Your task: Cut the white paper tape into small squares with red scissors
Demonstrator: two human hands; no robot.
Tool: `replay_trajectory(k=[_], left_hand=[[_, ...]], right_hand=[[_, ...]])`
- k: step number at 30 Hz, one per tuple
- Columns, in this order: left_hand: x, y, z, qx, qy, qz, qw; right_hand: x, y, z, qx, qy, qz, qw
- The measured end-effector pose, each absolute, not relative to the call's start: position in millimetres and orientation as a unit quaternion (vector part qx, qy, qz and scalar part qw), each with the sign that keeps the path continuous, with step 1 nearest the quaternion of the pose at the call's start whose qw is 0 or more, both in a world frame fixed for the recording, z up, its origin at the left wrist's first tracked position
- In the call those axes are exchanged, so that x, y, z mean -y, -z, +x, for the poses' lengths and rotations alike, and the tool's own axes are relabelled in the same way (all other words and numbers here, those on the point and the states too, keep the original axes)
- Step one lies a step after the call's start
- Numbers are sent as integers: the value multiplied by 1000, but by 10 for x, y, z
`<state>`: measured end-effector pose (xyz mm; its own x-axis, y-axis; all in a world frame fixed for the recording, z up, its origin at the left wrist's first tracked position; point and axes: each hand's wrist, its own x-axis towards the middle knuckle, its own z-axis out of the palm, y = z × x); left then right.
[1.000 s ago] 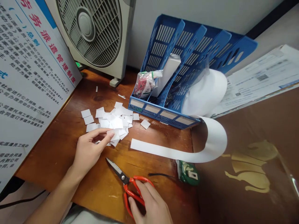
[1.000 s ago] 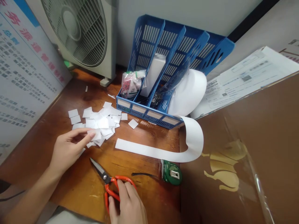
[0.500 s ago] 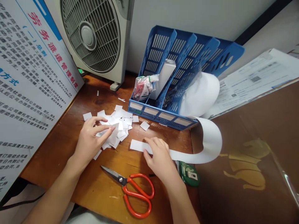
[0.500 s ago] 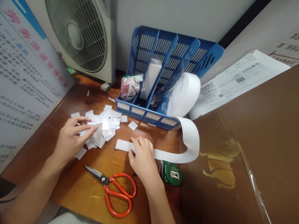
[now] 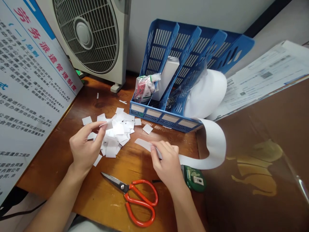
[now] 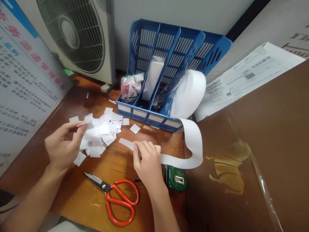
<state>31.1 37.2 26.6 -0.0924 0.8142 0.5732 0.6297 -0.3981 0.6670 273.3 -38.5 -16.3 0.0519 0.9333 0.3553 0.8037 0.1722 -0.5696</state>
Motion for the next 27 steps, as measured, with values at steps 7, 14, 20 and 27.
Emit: replay_trajectory(k=[7, 14, 20, 27], left_hand=[[-47, -302, 582, -443, -324, 661, 511], [83, -75, 791, -470, -321, 524, 634], [37, -40, 789, -471, -322, 456, 683], [39, -50, 773, -479, -302, 440, 697]], right_hand=[[543, 32, 2746, 690, -148, -608, 366], [616, -13, 2723, 680, -209, -581, 394], [606, -14, 2718, 671, -234, -576, 403], [610, 29, 2722, 661, -250, -568, 422]])
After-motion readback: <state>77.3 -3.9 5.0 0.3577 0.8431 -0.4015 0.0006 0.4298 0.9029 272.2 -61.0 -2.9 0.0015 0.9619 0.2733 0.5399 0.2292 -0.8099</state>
